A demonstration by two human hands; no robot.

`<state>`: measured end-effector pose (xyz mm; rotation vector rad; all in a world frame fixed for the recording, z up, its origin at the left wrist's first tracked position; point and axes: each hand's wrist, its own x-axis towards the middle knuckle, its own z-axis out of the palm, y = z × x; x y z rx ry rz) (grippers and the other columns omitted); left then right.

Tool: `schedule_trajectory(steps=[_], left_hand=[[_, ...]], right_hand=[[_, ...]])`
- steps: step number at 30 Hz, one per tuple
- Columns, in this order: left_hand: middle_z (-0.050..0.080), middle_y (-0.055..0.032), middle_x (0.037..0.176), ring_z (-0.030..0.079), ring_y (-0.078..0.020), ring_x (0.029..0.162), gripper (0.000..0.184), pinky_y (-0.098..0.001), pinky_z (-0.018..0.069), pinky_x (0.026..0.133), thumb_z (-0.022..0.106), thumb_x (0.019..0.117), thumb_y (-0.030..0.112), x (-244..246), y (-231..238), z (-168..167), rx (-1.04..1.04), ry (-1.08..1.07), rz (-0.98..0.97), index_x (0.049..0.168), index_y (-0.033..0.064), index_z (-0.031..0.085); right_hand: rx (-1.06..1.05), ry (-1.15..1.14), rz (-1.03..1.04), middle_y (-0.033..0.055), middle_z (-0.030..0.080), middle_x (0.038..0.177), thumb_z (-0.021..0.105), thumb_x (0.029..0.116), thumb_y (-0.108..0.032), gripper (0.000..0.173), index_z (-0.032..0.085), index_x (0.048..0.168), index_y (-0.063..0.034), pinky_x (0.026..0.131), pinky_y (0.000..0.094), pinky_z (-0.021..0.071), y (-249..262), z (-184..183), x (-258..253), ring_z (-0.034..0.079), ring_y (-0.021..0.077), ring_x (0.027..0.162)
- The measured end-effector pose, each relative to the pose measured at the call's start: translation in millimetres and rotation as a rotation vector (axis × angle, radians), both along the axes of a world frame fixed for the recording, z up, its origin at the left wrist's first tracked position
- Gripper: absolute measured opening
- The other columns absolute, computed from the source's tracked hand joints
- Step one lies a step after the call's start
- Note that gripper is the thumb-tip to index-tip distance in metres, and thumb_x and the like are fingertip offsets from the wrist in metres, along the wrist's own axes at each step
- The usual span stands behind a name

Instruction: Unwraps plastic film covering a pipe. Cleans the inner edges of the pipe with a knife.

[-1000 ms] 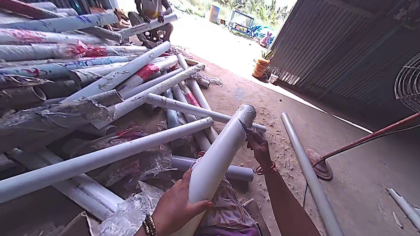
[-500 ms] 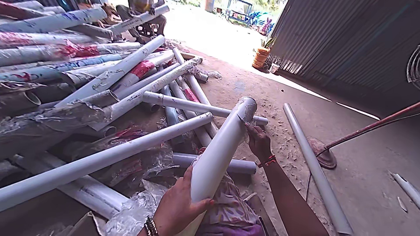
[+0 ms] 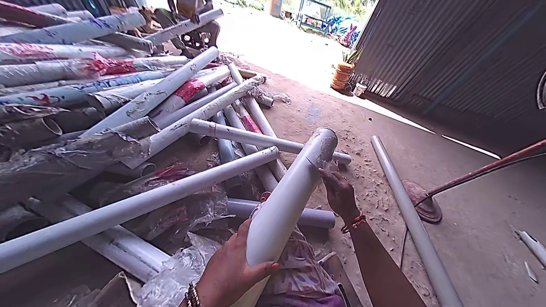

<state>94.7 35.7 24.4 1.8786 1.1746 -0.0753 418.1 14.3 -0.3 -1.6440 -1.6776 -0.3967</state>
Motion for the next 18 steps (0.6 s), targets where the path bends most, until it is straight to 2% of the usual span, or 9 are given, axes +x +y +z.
schedule_trajectory(steps=[5, 9, 11, 13, 14, 15, 16, 17, 18], left_hand=[[0.06, -0.0278, 0.134, 0.064, -0.0437, 0.118, 0.124, -0.0574, 0.0511, 0.1, 0.081, 0.0754, 0.067, 10, -5, 10, 0.038, 0.107, -0.025, 0.163, 0.0032, 0.02], [0.057, -0.0278, 0.137, 0.063, -0.0428, 0.119, 0.126, -0.054, 0.0517, 0.1, 0.08, 0.0769, 0.067, 18, -6, 17, 0.051, 0.175, -0.028, 0.164, 0.0024, 0.015], [0.058, -0.0273, 0.135, 0.064, -0.0426, 0.118, 0.125, -0.0535, 0.052, 0.1, 0.08, 0.0771, 0.067, 18, -6, 17, 0.064, 0.18, -0.028, 0.164, 0.0032, 0.016], [0.058, -0.0277, 0.136, 0.063, -0.0429, 0.119, 0.125, -0.0533, 0.0514, 0.101, 0.079, 0.078, 0.066, 17, -9, 17, 0.061, 0.19, -0.034, 0.164, 0.0027, 0.015], [0.057, -0.028, 0.136, 0.063, -0.0433, 0.119, 0.124, -0.0536, 0.0511, 0.101, 0.079, 0.0785, 0.066, 16, -11, 18, 0.056, 0.195, -0.041, 0.164, 0.0023, 0.015], [0.057, -0.0282, 0.136, 0.063, -0.0436, 0.119, 0.124, -0.054, 0.0509, 0.101, 0.079, 0.0787, 0.066, 15, -13, 18, 0.055, 0.188, -0.043, 0.164, 0.002, 0.015], [0.058, -0.0285, 0.136, 0.063, -0.0439, 0.119, 0.124, -0.0547, 0.051, 0.101, 0.08, 0.0781, 0.065, 11, -13, 17, 0.054, 0.169, -0.041, 0.163, 0.0017, 0.016], [0.059, -0.0286, 0.135, 0.064, -0.0441, 0.118, 0.124, -0.0558, 0.0512, 0.101, 0.081, 0.0771, 0.065, 8, -12, 15, 0.057, 0.141, -0.033, 0.163, 0.0021, 0.018], [0.059, -0.0285, 0.134, 0.064, -0.0441, 0.118, 0.124, -0.0569, 0.0512, 0.1, 0.081, 0.0759, 0.066, 5, -11, 13, 0.054, 0.114, -0.026, 0.163, 0.0028, 0.019]], right_hand=[[0.036, -0.06, -0.075, 0.0223, 0.074, 0.095, 0.054, 0.095, -0.006, 0.031, 0.078, 0.115, -0.0026, 0.061, 0.0503, 0.0579, 13, -7, 20, 0.073, 0.0371, 0.075], [0.087, -0.11, -0.163, 0.0226, 0.073, 0.09, 0.055, 0.0915, -0.005, 0.032, 0.078, 0.114, -0.003, 0.056, 0.0489, 0.0563, 22, -17, 15, 0.072, 0.0375, 0.07], [0.071, -0.06, -0.224, 0.0241, 0.074, 0.094, 0.056, 0.0914, -0.003, 0.033, 0.077, 0.116, -0.0015, 0.06, 0.0524, 0.0575, 27, -14, 11, 0.073, 0.0402, 0.076], [-0.036, 0.101, -0.302, 0.0267, 0.074, 0.104, 0.055, 0.096, -0.003, 0.033, 0.073, 0.123, 0.0017, 0.075, 0.059, 0.0568, 32, -2, 13, 0.073, 0.0439, 0.09], [-0.099, 0.221, -0.328, 0.0252, 0.074, 0.109, 0.054, 0.0999, -0.005, 0.032, 0.071, 0.127, 0.0023, 0.086, 0.0568, 0.0554, 33, 5, 22, 0.073, 0.0402, 0.098], [-0.127, 0.364, -0.313, 0.0205, 0.075, 0.11, 0.054, 0.1022, -0.006, 0.031, 0.069, 0.128, 0.0031, 0.089, 0.0468, 0.0551, 35, 12, 33, 0.073, 0.0297, 0.097], [-0.109, 0.546, -0.247, 0.013, 0.074, 0.102, 0.052, 0.1032, -0.005, 0.029, 0.068, 0.126, 0.0051, 0.08, 0.0299, 0.0536, 35, 15, 41, 0.067, 0.014, 0.084], [-0.068, 0.739, -0.152, 0.0038, 0.068, 0.086, 0.05, 0.1044, -0.003, 0.026, 0.065, 0.123, 0.007, 0.063, 0.0179, 0.0495, 37, 18, 46, 0.058, 0.0024, 0.066], [-0.029, 0.894, -0.068, 0.0007, 0.064, 0.079, 0.047, 0.1058, -0.003, 0.026, 0.062, 0.123, 0.0095, 0.054, 0.0155, 0.046, 35, 20, 47, 0.053, -0.0006, 0.057]])
